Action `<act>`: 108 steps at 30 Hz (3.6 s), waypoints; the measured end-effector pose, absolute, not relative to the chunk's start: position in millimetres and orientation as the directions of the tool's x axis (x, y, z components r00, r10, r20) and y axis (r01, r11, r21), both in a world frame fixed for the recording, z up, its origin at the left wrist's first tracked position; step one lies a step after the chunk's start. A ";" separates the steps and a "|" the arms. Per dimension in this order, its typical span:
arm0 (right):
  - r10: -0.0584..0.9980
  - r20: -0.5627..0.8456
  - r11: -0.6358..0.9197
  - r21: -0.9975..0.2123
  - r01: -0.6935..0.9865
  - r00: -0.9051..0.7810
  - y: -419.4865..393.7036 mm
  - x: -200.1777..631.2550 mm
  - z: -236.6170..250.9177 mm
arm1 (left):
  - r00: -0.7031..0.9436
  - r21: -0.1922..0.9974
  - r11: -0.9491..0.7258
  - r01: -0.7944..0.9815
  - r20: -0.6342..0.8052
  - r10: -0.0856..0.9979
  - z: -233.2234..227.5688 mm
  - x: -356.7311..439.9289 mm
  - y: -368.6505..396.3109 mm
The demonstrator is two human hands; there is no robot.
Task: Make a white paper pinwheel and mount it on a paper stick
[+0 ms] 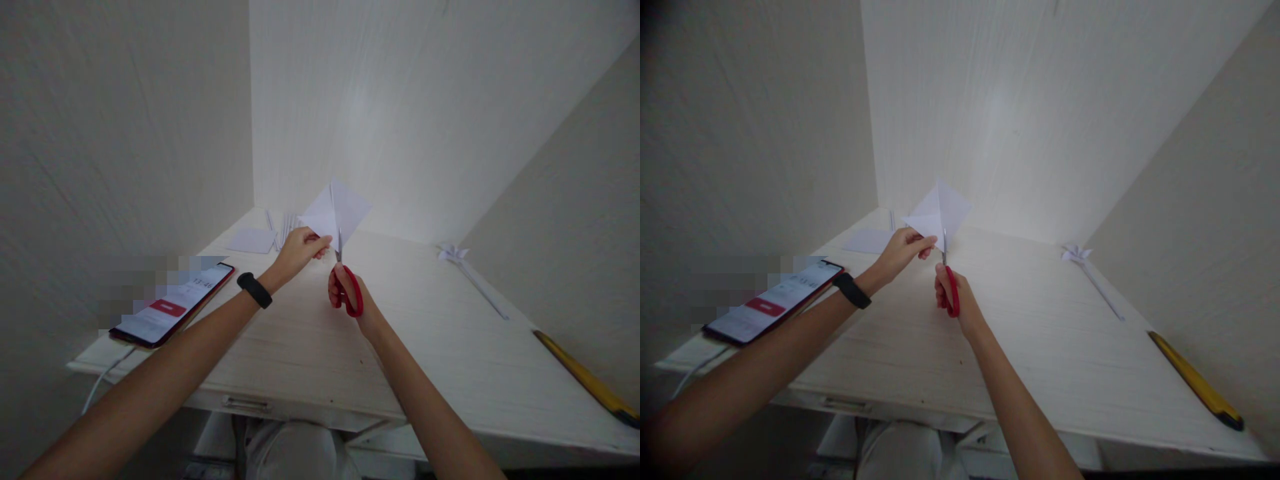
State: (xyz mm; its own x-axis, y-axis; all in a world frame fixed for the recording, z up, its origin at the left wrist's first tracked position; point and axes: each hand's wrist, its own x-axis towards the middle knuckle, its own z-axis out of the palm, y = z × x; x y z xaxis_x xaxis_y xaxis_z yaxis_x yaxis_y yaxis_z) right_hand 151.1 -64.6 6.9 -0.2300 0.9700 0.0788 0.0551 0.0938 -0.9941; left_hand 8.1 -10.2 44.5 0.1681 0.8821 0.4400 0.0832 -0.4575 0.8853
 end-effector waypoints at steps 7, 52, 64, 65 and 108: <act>0.972 0.070 0.085 -0.995 0.057 -0.225 -66.2 150.3 10.0 | 0.153 0.894 -0.441 0.083 0.426 0.892 45.0 8.8 -9.9; 0.974 0.115 0.129 -0.990 0.062 -0.194 -62.5 152.1 3.3 | 0.170 0.902 -0.427 0.068 0.411 0.896 44.8 7.8 -10.1; 0.972 0.110 0.129 -0.988 0.080 -0.205 -60.9 152.2 0.8 | 0.169 0.919 -0.394 0.031 0.384 0.908 42.5 7.8 -6.9; 0.972 0.112 0.130 -0.988 0.078 -0.205 -60.5 152.4 0.4 | 0.165 0.920 -0.390 0.029 0.381 0.910 42.2 7.8 -6.8; 0.976 0.101 0.128 -0.983 0.133 -0.190 -57.8 154.5 -4.5 | 0.179 0.935 -0.347 -0.076 0.356 0.917 42.8 9.3 -8.3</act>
State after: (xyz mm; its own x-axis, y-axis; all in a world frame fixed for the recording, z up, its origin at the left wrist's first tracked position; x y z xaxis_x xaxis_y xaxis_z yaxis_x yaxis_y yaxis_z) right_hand 154.5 -57.8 -4.5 -0.1904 0.9765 0.1010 0.1328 0.1276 -0.9829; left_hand 9.3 -8.3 42.8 0.1788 0.9174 0.3556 -0.0762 -0.3475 0.9346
